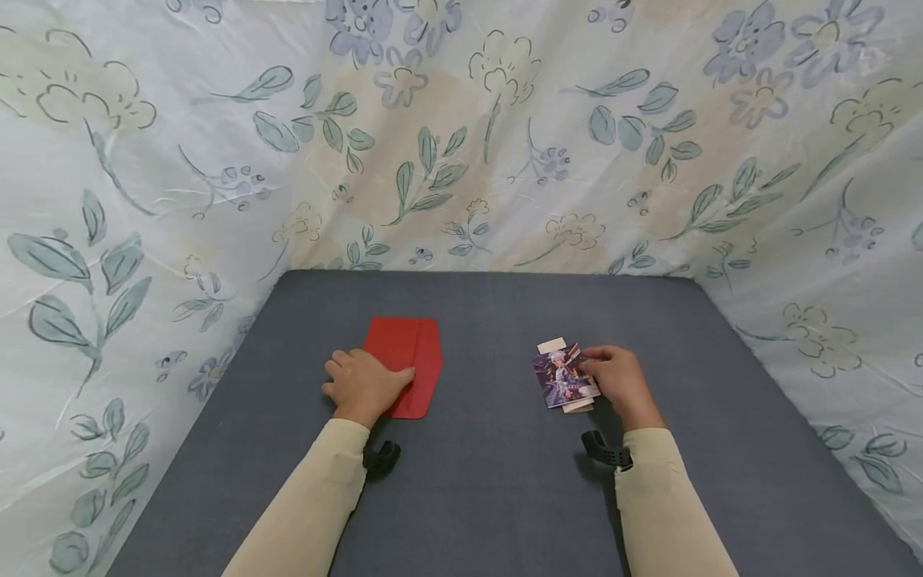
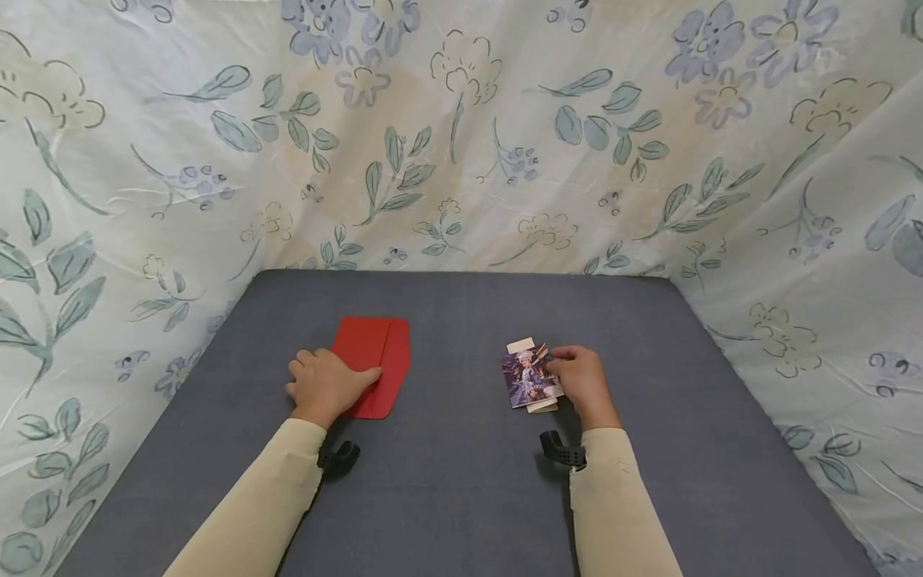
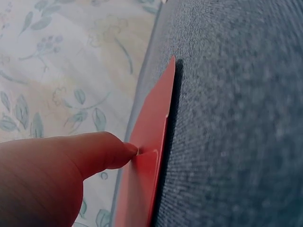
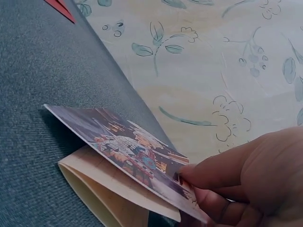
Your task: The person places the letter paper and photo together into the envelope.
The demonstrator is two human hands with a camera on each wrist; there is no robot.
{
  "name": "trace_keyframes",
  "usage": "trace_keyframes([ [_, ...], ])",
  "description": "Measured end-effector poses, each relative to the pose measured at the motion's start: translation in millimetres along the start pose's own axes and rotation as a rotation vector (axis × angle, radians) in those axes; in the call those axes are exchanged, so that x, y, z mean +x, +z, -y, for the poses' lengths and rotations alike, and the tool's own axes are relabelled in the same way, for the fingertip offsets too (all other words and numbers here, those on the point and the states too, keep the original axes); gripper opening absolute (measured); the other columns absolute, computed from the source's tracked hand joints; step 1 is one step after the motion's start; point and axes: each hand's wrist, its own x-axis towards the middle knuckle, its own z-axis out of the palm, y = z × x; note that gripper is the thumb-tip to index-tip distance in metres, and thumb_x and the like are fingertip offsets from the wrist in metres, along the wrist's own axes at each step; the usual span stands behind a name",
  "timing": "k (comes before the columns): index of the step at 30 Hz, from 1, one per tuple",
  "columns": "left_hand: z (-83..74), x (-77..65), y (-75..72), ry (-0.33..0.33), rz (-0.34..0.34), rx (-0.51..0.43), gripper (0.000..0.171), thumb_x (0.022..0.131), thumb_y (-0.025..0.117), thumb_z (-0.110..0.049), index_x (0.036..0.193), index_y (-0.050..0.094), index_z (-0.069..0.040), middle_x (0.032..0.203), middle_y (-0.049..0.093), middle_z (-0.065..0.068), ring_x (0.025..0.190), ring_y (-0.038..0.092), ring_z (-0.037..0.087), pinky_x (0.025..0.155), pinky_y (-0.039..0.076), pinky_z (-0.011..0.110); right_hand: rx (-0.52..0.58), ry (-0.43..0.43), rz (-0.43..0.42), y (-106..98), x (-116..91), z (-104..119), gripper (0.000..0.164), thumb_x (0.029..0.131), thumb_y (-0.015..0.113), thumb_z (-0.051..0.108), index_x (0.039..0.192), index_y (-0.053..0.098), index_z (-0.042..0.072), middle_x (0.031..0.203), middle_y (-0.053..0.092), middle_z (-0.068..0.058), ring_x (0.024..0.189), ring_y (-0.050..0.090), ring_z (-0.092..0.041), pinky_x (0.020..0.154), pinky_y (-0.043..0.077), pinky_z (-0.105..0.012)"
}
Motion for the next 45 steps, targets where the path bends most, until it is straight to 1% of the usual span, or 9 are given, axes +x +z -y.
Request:
trace_keyframes([
  [3, 0.1, 1.4, -2.8, -0.004, 0.012, -0.007, 0.091, 0.081, 0.080, -0.061, 0.119, 0.051, 0.017, 0.115, 0.045, 0.031, 0.114, 0.046, 0.047, 0.084, 0.047, 0.069, 0.031, 0.016, -0.008, -0.4, -0.6, 2.5, 0.032, 0.110, 0.064, 0.008, 0.138, 0.068, -0.006, 0.129, 0.066, -0.025, 0.099, 0.066, -0.028, 0.073, 0.055, -0.033],
  [7, 0.0, 2.7, -6.3, -0.010, 0.018, -0.023, 0.093, 0.082, 0.080, -0.060, 0.122, 0.049, 0.018, 0.117, 0.044, 0.031, 0.116, 0.045, 0.047, 0.084, 0.048, 0.069, 0.070, 0.044, -0.019, -2.2, 0.0, 6.3, 0.031, 0.110, 0.065, 0.011, 0.137, 0.069, -0.003, 0.121, 0.069, -0.018, 0.088, 0.063, -0.021, 0.070, 0.054, -0.034],
  [10, 0.5, 4.5, -7.3, -0.014, 0.023, -0.035, 0.094, 0.082, 0.080, -0.061, 0.124, 0.048, 0.018, 0.118, 0.044, 0.031, 0.118, 0.044, 0.047, 0.086, 0.048, 0.069, 0.104, 0.069, -0.024, -3.6, 1.7, 8.0, 0.033, 0.110, 0.067, 0.013, 0.139, 0.069, -0.002, 0.121, 0.070, -0.016, 0.087, 0.063, -0.019, 0.071, 0.055, -0.034],
  [15, -0.3, 6.2, -8.4, -0.031, 0.033, -0.047, 0.096, 0.082, 0.080, -0.061, 0.127, 0.048, 0.018, 0.119, 0.044, 0.030, 0.119, 0.043, 0.046, 0.088, 0.047, 0.069, 0.171, 0.098, -0.034, -3.3, 5.1, 8.6, 0.035, 0.109, 0.067, 0.013, 0.141, 0.068, -0.002, 0.126, 0.069, -0.017, 0.087, 0.068, -0.016, 0.070, 0.058, -0.030],
  [18, -1.8, 3.5, -8.8, -0.035, 0.030, -0.049, 0.096, 0.082, 0.081, -0.061, 0.126, 0.048, 0.018, 0.119, 0.044, 0.030, 0.118, 0.044, 0.046, 0.087, 0.048, 0.068, 0.192, 0.098, -0.034, -3.4, 5.7, 8.0, 0.036, 0.109, 0.068, 0.012, 0.143, 0.067, -0.002, 0.125, 0.069, -0.017, 0.086, 0.068, -0.015, 0.069, 0.058, -0.030],
  [23, -3.6, 1.2, -7.7, -0.031, 0.017, -0.041, 0.093, 0.083, 0.080, -0.061, 0.122, 0.050, 0.018, 0.117, 0.044, 0.030, 0.117, 0.045, 0.046, 0.085, 0.051, 0.066, 0.199, 0.079, -0.049, -5.6, 4.0, 8.0, 0.038, 0.109, 0.068, 0.013, 0.144, 0.067, -0.001, 0.124, 0.068, -0.016, 0.086, 0.066, -0.015, 0.067, 0.055, -0.030],
  [32, -2.3, -1.9, -8.5, -0.031, 0.008, -0.029, 0.087, 0.085, 0.080, -0.060, 0.117, 0.052, 0.016, 0.115, 0.045, 0.030, 0.116, 0.046, 0.046, 0.085, 0.049, 0.068, 0.296, 0.032, -0.112, -0.4, -1.0, 12.2, 0.035, 0.110, 0.067, 0.011, 0.144, 0.067, 0.001, 0.125, 0.066, -0.013, 0.096, 0.066, -0.016, 0.073, 0.058, -0.025],
  [40, 1.7, -2.5, -10.6, -0.018, 0.021, -0.021, 0.085, 0.085, 0.079, -0.060, 0.116, 0.052, 0.015, 0.115, 0.045, 0.029, 0.116, 0.046, 0.045, 0.086, 0.049, 0.068, 0.317, -0.009, -0.108, 11.5, -11.0, 17.6, 0.032, 0.111, 0.065, 0.010, 0.140, 0.067, -0.002, 0.123, 0.065, -0.015, 0.095, 0.065, -0.019, 0.073, 0.058, -0.025],
  [45, 1.9, -2.1, -9.6, -0.008, 0.015, -0.022, 0.086, 0.084, 0.080, -0.059, 0.117, 0.052, 0.015, 0.115, 0.045, 0.029, 0.115, 0.047, 0.045, 0.086, 0.049, 0.069, 0.313, -0.029, -0.086, 19.4, -14.2, 18.8, 0.030, 0.111, 0.065, 0.011, 0.139, 0.066, -0.001, 0.121, 0.064, -0.014, 0.096, 0.065, -0.021, 0.073, 0.058, -0.026],
])
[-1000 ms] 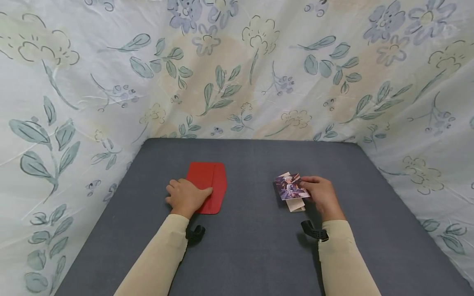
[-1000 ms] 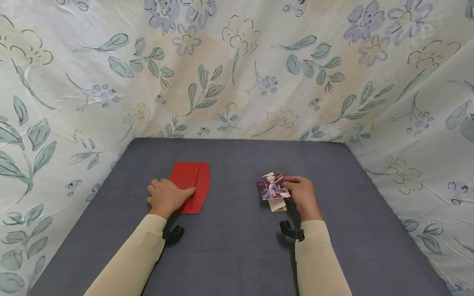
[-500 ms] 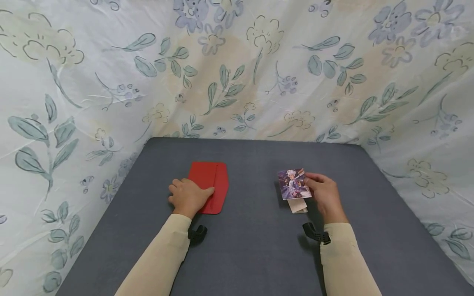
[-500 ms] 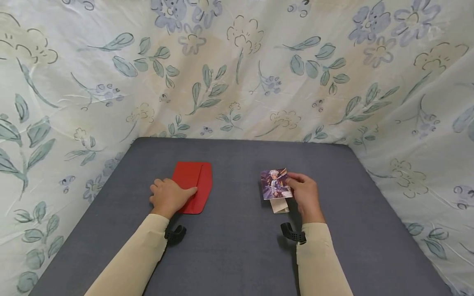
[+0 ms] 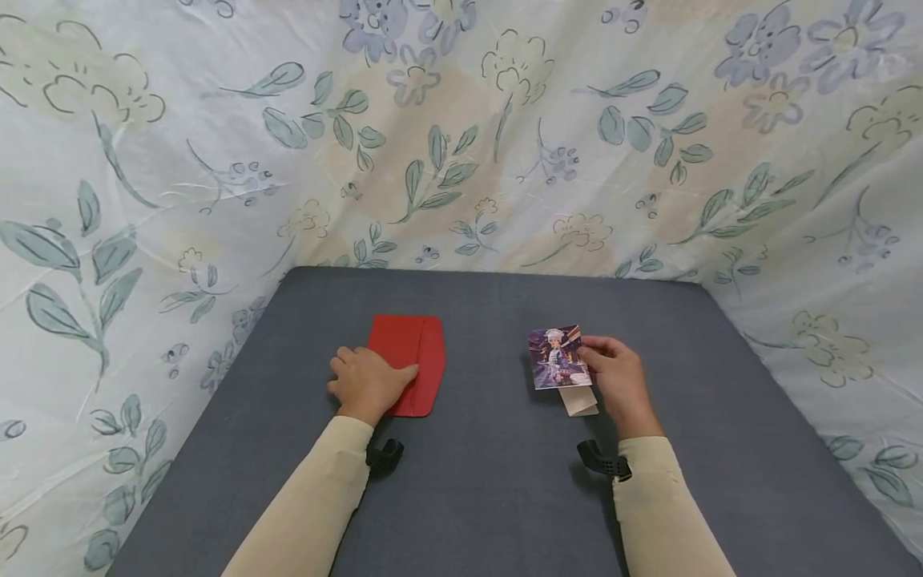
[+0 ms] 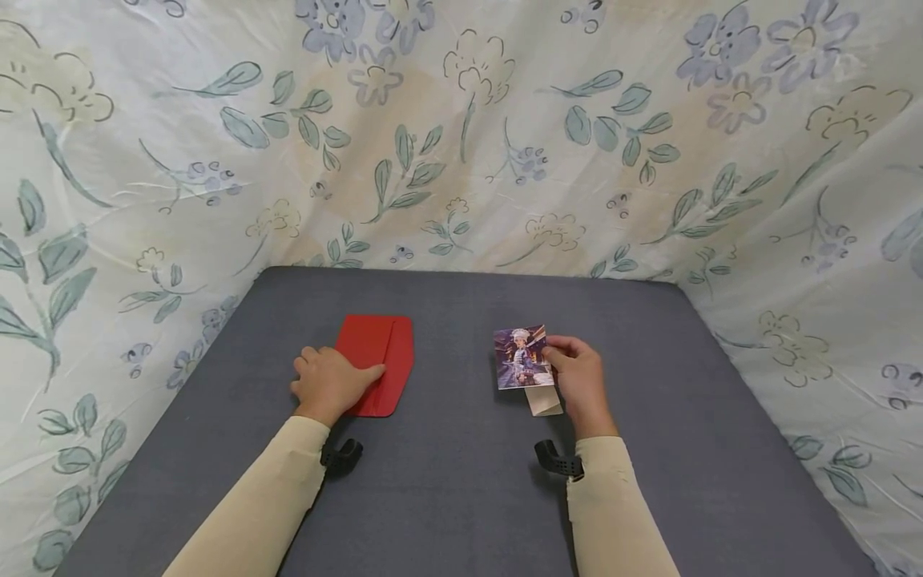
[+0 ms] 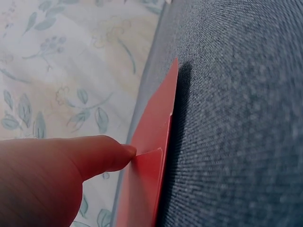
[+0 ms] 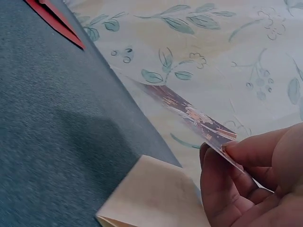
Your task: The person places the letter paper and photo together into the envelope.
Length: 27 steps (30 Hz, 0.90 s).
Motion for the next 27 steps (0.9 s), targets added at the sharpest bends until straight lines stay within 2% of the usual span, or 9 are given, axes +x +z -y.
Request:
trace_keyframes([
  [7, -1.1, -1.1, 0.1, -0.005, 0.020, 0.003, 0.088, 0.083, 0.081, -0.061, 0.118, 0.051, 0.014, 0.117, 0.046, 0.029, 0.117, 0.047, 0.045, 0.087, 0.048, 0.069, 0.029, -0.030, 0.019, 9.9, -6.3, 4.4, 0.030, 0.110, 0.067, 0.012, 0.137, 0.067, -0.002, 0.116, 0.065, -0.015, 0.090, 0.067, -0.018, 0.070, 0.058, -0.027],
  [15, -1.8, -1.2, 2.9, 0.000, 0.041, 0.014, 0.091, 0.082, 0.081, -0.063, 0.120, 0.051, 0.015, 0.118, 0.046, 0.029, 0.117, 0.046, 0.045, 0.088, 0.047, 0.070, 0.035, -0.077, -0.020, 17.5, -16.7, 12.9, 0.029, 0.111, 0.067, 0.013, 0.136, 0.066, -0.001, 0.114, 0.064, -0.013, 0.090, 0.066, -0.019, 0.069, 0.057, -0.026],
  [21, -0.9, 0.7, 4.8, 0.011, 0.025, 0.013, 0.092, 0.082, 0.082, -0.062, 0.121, 0.051, 0.015, 0.119, 0.047, 0.030, 0.118, 0.046, 0.045, 0.089, 0.046, 0.070, 0.041, -0.092, -0.001, 27.8, -22.8, 16.3, 0.028, 0.112, 0.065, 0.014, 0.136, 0.066, 0.000, 0.116, 0.062, -0.014, 0.096, 0.066, -0.023, 0.073, 0.058, -0.027],
  [27, -2.2, -0.2, 5.9, 0.033, 0.000, 0.005, 0.087, 0.080, 0.083, -0.060, 0.116, 0.052, 0.013, 0.117, 0.046, 0.029, 0.116, 0.047, 0.044, 0.086, 0.047, 0.068, 0.062, -0.090, 0.040, 44.0, -27.7, 15.6, 0.025, 0.111, 0.065, 0.012, 0.133, 0.065, -0.001, 0.112, 0.062, -0.015, 0.091, 0.066, -0.021, 0.071, 0.058, -0.027],
])
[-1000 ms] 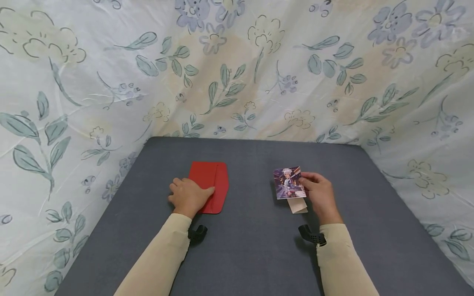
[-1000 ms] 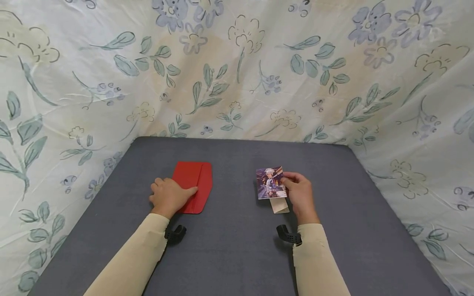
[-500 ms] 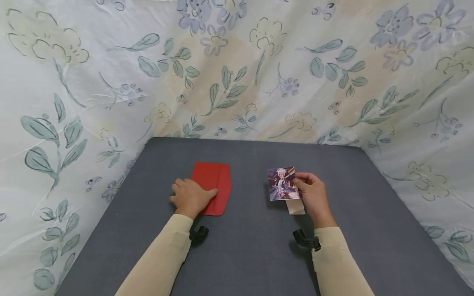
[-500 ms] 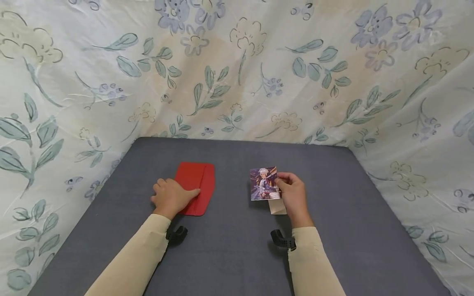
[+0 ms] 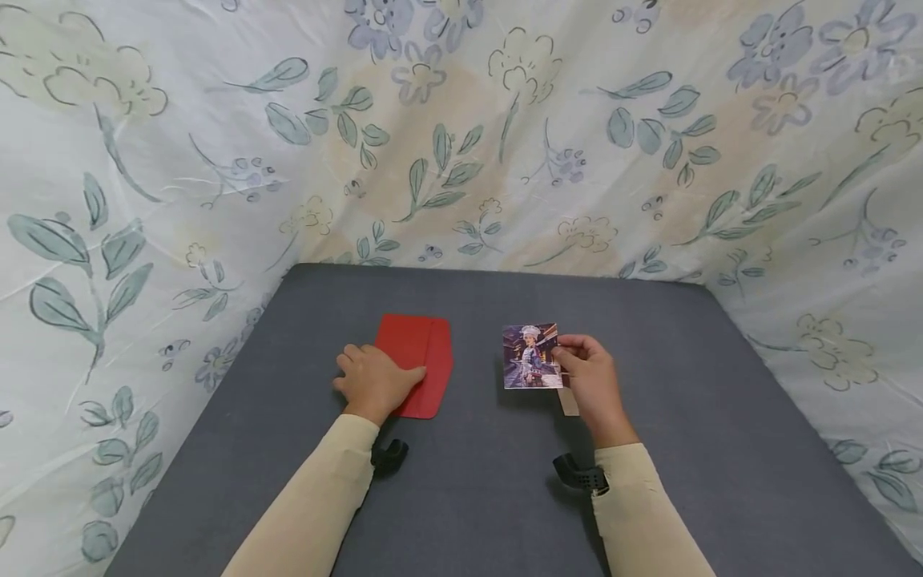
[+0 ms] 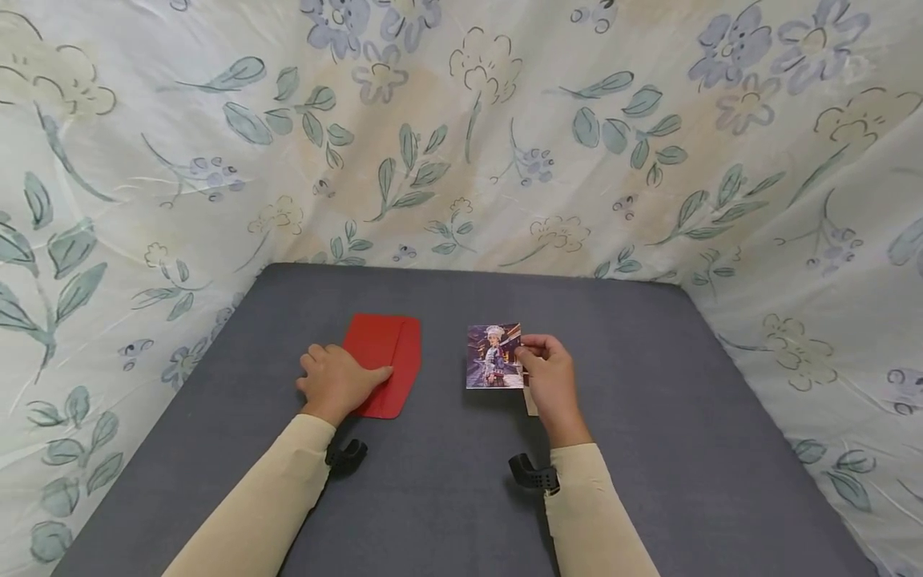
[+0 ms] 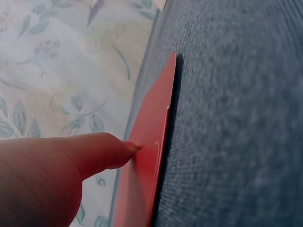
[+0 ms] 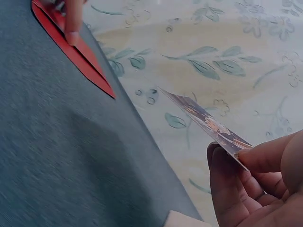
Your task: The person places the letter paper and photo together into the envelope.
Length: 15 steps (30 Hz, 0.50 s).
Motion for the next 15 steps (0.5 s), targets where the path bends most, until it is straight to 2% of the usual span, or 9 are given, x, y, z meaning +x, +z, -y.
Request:
trace_keyframes([
  [15, 0.7, -6.6, -0.8, 0.031, -0.001, 0.008, 0.089, 0.080, 0.083, -0.062, 0.118, 0.053, 0.013, 0.118, 0.048, 0.029, 0.116, 0.048, 0.043, 0.086, 0.050, 0.067, 0.034, 0.066, 0.139, 41.8, -13.3, -16.3, 0.020, 0.107, 0.063, 0.000, 0.125, 0.058, -0.008, 0.103, 0.065, -0.018, 0.081, 0.069, -0.019, 0.065, 0.061, -0.030],
])
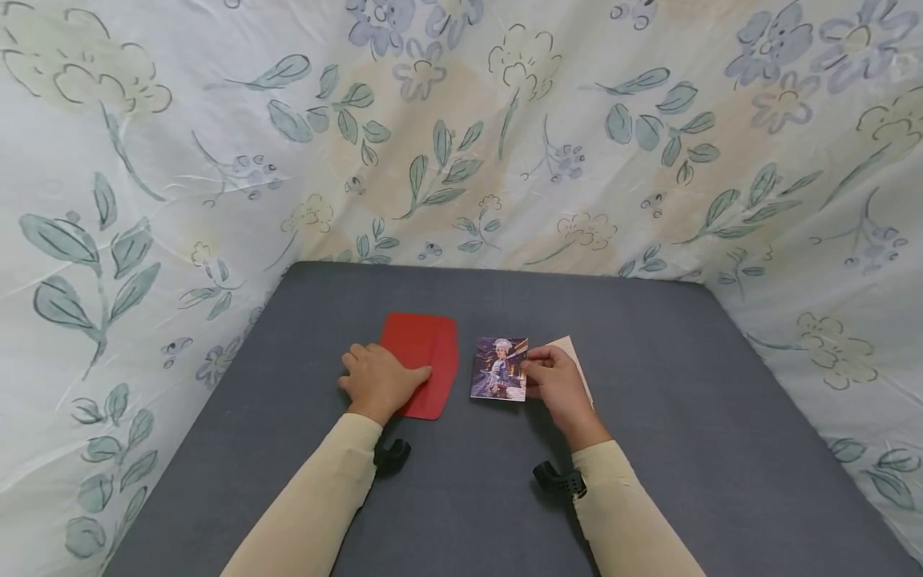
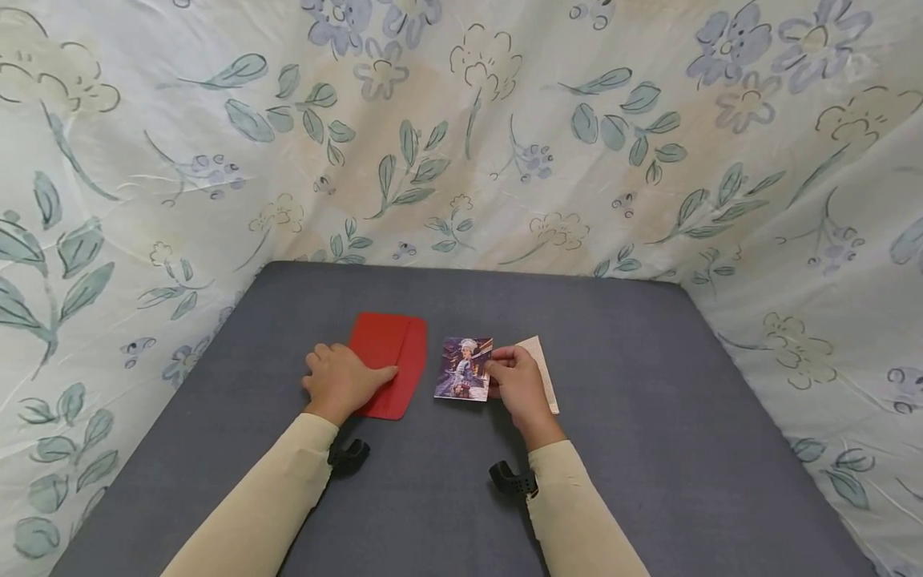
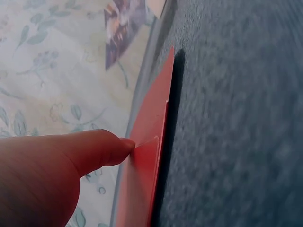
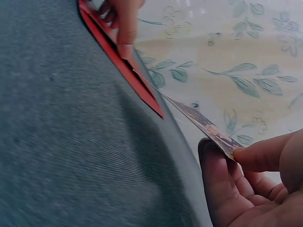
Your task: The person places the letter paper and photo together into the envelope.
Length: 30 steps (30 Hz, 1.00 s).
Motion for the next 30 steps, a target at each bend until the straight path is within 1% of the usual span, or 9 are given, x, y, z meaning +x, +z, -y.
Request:
trace_keyframes([
  [4, -5.9, -2.4, -0.5, 0.001, 0.023, -0.002, 0.089, 0.081, 0.082, -0.063, 0.118, 0.053, 0.012, 0.118, 0.048, 0.029, 0.116, 0.047, 0.043, 0.085, 0.052, 0.065, 0.020, 0.027, 0.029, 5.8, 3.0, -3.3, 0.020, 0.106, 0.063, -0.001, 0.124, 0.057, -0.008, 0.101, 0.065, -0.016, 0.080, 0.068, -0.018, 0.065, 0.061, -0.029],
  [13, -14.6, -5.5, -1.4, 0.003, 0.053, -0.033, 0.089, 0.080, 0.083, -0.062, 0.122, 0.054, 0.010, 0.118, 0.049, 0.026, 0.116, 0.050, 0.041, 0.085, 0.056, 0.060, 0.034, 0.046, 0.059, 11.1, 3.2, -2.7, 0.025, 0.105, 0.064, -0.001, 0.127, 0.056, -0.009, 0.102, 0.066, -0.018, 0.080, 0.069, -0.019, 0.065, 0.061, -0.030],
  [19, -18.3, -5.4, -2.1, -0.013, 0.070, -0.044, 0.090, 0.080, 0.082, -0.064, 0.125, 0.054, 0.009, 0.120, 0.051, 0.025, 0.117, 0.051, 0.041, 0.087, 0.056, 0.060, 0.041, 0.065, 0.082, 15.6, 3.5, -3.6, 0.024, 0.104, 0.065, 0.000, 0.124, 0.054, -0.009, 0.102, 0.066, -0.019, 0.081, 0.069, -0.020, 0.064, 0.062, -0.031],
  [23, -21.2, -6.6, -0.7, -0.015, 0.083, -0.047, 0.090, 0.081, 0.083, -0.063, 0.127, 0.054, 0.008, 0.121, 0.052, 0.025, 0.118, 0.052, 0.042, 0.088, 0.055, 0.061, 0.034, 0.068, 0.089, 17.6, 3.5, -4.9, 0.024, 0.105, 0.065, 0.001, 0.124, 0.054, -0.009, 0.101, 0.066, -0.020, 0.077, 0.070, -0.020, 0.062, 0.062, -0.032],
  [27, -24.0, -8.3, 0.8, -0.012, 0.094, -0.043, 0.091, 0.080, 0.084, -0.064, 0.127, 0.055, 0.009, 0.123, 0.053, 0.025, 0.119, 0.052, 0.042, 0.089, 0.055, 0.062, 0.019, 0.075, 0.099, 18.1, 3.7, -5.7, 0.023, 0.105, 0.066, 0.002, 0.123, 0.056, -0.008, 0.099, 0.068, -0.020, 0.072, 0.071, -0.020, 0.059, 0.061, -0.031],
  [30, -26.2, -8.6, 1.3, -0.014, 0.095, -0.038, 0.092, 0.080, 0.083, -0.065, 0.128, 0.055, 0.009, 0.123, 0.053, 0.025, 0.119, 0.052, 0.042, 0.091, 0.054, 0.063, -0.003, 0.075, 0.099, 18.5, 3.8, -6.2, 0.023, 0.104, 0.068, 0.004, 0.122, 0.058, -0.007, 0.097, 0.069, -0.018, 0.071, 0.069, -0.019, 0.056, 0.058, -0.028],
])
